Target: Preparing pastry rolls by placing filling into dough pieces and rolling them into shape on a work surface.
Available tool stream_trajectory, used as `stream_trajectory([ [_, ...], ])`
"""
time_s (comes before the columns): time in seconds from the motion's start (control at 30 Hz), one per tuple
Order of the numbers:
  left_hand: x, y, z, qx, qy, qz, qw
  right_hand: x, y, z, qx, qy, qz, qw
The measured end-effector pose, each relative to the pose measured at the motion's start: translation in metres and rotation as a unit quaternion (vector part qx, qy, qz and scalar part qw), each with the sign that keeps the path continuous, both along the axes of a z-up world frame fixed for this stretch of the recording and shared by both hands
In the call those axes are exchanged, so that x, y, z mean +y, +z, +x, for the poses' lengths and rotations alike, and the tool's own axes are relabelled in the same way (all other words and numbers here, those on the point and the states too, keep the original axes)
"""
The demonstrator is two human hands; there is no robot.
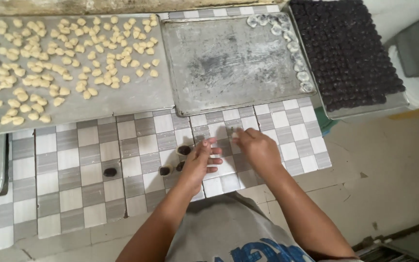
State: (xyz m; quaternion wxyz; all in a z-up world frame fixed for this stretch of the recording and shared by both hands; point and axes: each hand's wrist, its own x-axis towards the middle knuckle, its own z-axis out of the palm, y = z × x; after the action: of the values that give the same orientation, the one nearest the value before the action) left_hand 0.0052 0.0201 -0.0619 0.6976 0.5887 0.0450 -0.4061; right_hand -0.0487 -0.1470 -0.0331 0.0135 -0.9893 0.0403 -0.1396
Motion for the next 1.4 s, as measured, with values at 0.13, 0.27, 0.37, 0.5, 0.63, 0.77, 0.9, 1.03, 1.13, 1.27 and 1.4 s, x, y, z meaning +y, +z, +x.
stream_trajectory([
  [0.13, 0.009, -0.001, 0.003, -0.004, 0.004, 0.026, 1.0, -0.024, -0.053, 0.015, 0.046, 0.0, -0.047, 0.998],
  [0.27, 0.02, 0.002, 0.001, 0.007, 0.066, 0.037, 0.997, -0.023, -0.038, 0.016, 0.089, 0.008, -0.016, 0.996],
  [0.37, 0.022, 0.005, 0.002, 0.012, 0.092, 0.047, 0.995, -0.034, -0.034, 0.02, 0.1, 0.056, 0.013, 0.993],
  [0.5, 0.021, 0.009, 0.0, 0.017, 0.089, 0.053, 0.994, -0.056, -0.079, 0.023, 0.064, 0.102, -0.015, 0.993],
  [0.63, 0.022, 0.024, 0.002, 0.014, 0.083, 0.069, 0.994, -0.062, -0.073, 0.032, 0.06, 0.098, -0.035, 0.993],
  [0.77, 0.025, 0.031, 0.002, 0.014, 0.101, 0.067, 0.992, -0.068, -0.051, 0.052, 0.035, 0.093, 0.097, 0.99],
  [0.9, 0.021, 0.049, 0.002, 0.014, 0.127, 0.069, 0.989, -0.057, -0.059, 0.087, -0.033, 0.108, 0.089, 0.99],
  [1.03, 0.012, 0.077, 0.01, 0.092, 0.157, 0.123, 0.976, -0.054, -0.091, 0.093, 0.049, 0.096, 0.079, 0.991],
  [1.13, 0.019, 0.059, 0.01, 0.083, 0.186, 0.102, 0.974, -0.05, -0.091, 0.091, 0.049, 0.084, 0.085, 0.992],
  [1.27, 0.029, 0.038, 0.012, -0.014, 0.168, 0.036, 0.985, -0.054, -0.089, 0.092, 0.035, 0.059, 0.074, 0.995],
  [1.4, 0.032, 0.036, 0.015, -0.023, 0.171, 0.031, 0.984, -0.079, -0.042, 0.079, 0.075, 0.057, 0.16, 0.983],
])
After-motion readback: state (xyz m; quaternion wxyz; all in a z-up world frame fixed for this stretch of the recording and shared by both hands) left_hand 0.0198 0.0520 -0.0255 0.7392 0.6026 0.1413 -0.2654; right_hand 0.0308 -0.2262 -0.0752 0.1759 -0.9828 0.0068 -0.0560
